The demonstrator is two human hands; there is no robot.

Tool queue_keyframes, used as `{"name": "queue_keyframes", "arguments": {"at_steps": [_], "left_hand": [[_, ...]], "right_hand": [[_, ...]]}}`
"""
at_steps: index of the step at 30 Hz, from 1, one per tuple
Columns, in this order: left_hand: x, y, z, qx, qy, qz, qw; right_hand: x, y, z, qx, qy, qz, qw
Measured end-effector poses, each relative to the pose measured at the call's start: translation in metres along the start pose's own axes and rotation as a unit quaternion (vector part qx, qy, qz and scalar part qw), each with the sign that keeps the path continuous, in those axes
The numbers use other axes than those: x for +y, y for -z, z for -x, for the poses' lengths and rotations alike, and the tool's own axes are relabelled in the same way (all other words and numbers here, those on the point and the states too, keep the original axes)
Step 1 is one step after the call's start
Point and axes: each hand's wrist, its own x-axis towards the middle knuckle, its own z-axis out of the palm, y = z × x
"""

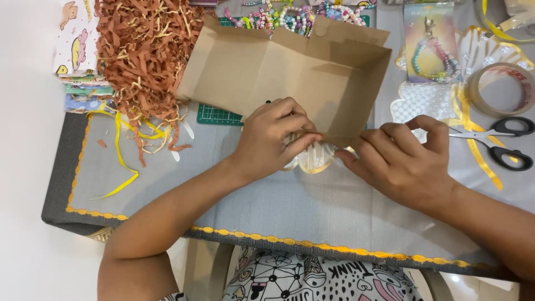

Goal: The person folds a flat cardboard piece into a box shape by hand, aligning and tucking flaps and tabs to form the sides and bottom. The person secures the box structure by folding and interlocking the cardboard tabs without using tools.

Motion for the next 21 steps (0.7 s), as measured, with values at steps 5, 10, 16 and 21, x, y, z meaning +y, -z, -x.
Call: {"name": "queue_keyframes", "arguments": {"at_steps": [5, 10, 16, 21], "left_hand": [[0.002, -0.017, -0.014, -0.034, 0.082, 0.048, 0.995], [0.010, -0.029, -0.019, -0.065, 0.122, 0.080, 0.987], [0.037, -0.029, -0.019, -0.115, 0.131, 0.088, 0.981], [0.044, -0.031, -0.021, -0.132, 0.096, 0.061, 0.985]], "right_hand": [[0.012, -0.004, 0.010, -0.028, -0.059, 0.014, 0.998], [0.022, -0.017, 0.027, -0.047, -0.079, -0.008, 0.996], [0.013, -0.005, 0.042, -0.030, -0.093, -0.088, 0.991], [0.005, 0.003, 0.044, -0.004, -0.095, -0.110, 0.989]]}}
